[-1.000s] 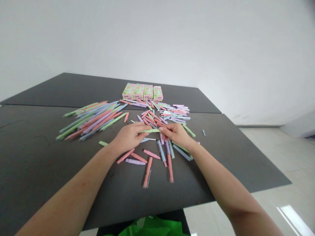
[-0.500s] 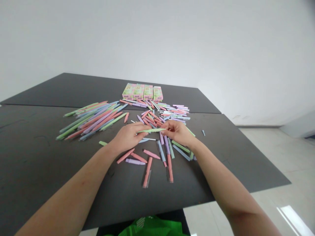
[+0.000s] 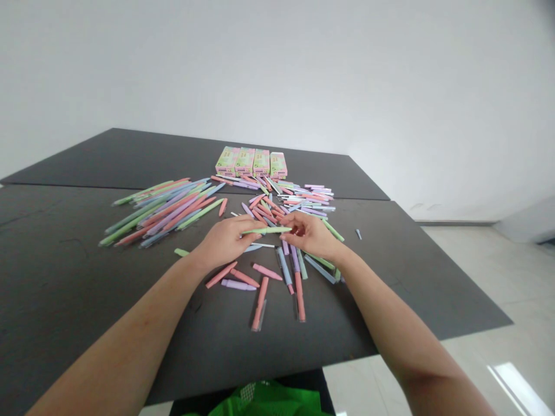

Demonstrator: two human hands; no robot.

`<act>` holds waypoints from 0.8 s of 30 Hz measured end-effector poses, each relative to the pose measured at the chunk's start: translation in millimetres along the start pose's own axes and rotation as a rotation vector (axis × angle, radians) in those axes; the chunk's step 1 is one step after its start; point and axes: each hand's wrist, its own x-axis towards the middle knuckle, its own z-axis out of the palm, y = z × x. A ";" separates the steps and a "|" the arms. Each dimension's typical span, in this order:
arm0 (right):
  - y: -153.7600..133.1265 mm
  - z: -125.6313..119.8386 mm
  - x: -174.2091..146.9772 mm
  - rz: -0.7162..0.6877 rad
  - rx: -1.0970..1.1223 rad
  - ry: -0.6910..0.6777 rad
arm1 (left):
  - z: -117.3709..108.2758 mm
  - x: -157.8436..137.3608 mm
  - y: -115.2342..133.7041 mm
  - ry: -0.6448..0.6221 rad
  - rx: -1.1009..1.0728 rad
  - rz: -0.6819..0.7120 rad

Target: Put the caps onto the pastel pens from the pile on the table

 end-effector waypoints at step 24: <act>-0.1 0.6 -0.6 -0.053 -0.069 0.041 | 1.6 0.0 -2.4 0.005 -0.019 -0.015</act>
